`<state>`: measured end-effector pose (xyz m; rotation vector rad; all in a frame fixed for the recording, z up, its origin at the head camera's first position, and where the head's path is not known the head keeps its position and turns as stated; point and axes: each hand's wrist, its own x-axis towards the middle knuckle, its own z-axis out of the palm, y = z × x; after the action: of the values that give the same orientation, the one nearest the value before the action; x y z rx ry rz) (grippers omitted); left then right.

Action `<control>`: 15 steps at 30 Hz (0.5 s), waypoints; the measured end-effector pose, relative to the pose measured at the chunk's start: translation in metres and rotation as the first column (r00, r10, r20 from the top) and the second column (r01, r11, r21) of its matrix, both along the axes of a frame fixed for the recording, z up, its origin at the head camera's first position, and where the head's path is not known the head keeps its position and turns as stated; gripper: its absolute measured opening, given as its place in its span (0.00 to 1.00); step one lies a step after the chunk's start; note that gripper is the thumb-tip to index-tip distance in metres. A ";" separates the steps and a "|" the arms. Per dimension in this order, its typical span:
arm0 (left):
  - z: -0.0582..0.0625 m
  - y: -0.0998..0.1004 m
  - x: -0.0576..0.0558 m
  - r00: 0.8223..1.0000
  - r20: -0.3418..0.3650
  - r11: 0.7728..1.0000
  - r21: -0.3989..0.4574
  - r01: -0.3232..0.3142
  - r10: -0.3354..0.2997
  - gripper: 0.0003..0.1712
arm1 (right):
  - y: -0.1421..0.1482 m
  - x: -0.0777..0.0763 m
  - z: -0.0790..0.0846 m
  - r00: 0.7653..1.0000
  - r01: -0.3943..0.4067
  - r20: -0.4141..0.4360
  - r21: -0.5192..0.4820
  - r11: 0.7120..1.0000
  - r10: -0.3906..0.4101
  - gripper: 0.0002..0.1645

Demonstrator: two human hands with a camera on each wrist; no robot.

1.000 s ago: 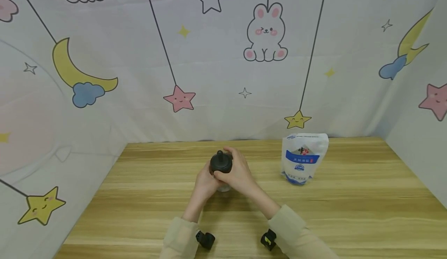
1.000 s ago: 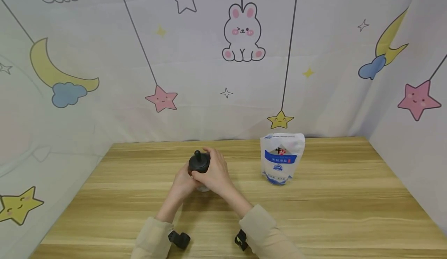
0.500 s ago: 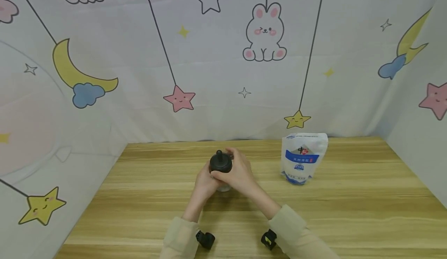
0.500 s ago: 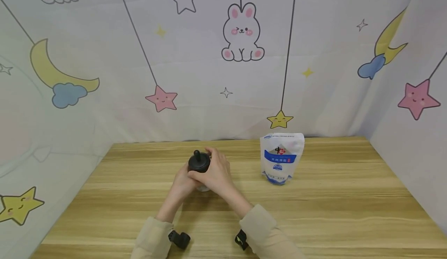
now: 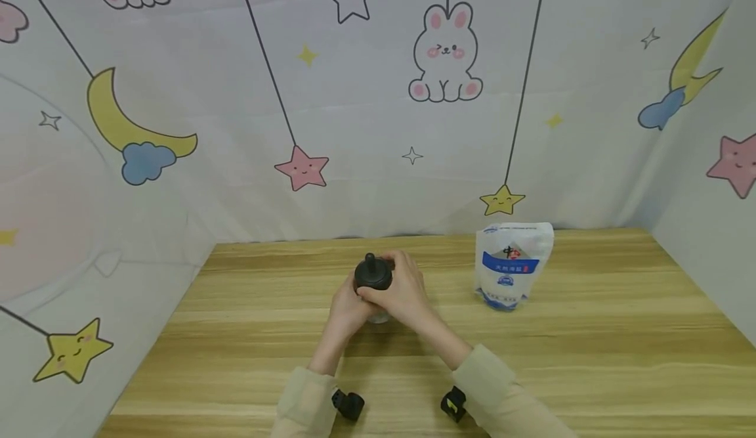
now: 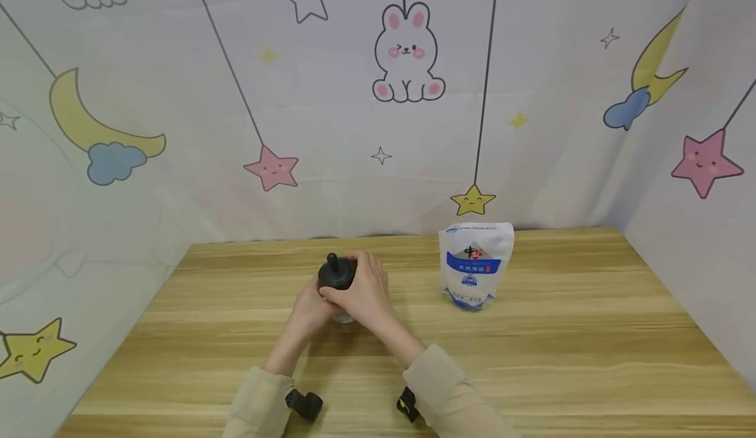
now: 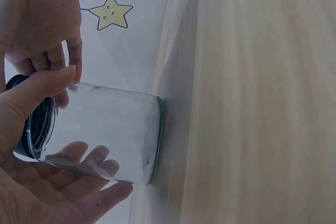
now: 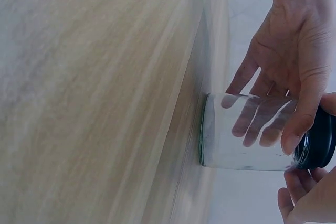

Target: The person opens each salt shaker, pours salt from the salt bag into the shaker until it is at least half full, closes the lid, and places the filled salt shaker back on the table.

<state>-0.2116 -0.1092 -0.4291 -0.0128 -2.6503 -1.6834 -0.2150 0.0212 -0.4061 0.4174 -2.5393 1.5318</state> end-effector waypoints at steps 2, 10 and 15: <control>0.000 0.000 0.000 1.000 -0.002 1.000 0.000 -0.002 0.002 0.39 | 0.000 0.000 0.000 1.000 -0.008 -0.009 -0.003 1.000 0.008 0.41; 0.001 0.000 0.002 1.000 0.018 0.999 0.036 0.000 -0.001 0.39 | 0.002 -0.001 0.000 0.999 -0.041 -0.020 -0.015 0.999 0.041 0.39; 0.000 0.000 0.002 1.000 -0.001 0.999 0.037 0.001 -0.001 0.38 | 0.003 -0.001 0.000 0.999 -0.055 -0.002 -0.017 0.998 0.055 0.37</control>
<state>-0.2093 -0.1095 -0.4291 -0.0153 -2.6184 -1.7312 -0.2162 0.0237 -0.4066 0.4895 -2.5321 1.5694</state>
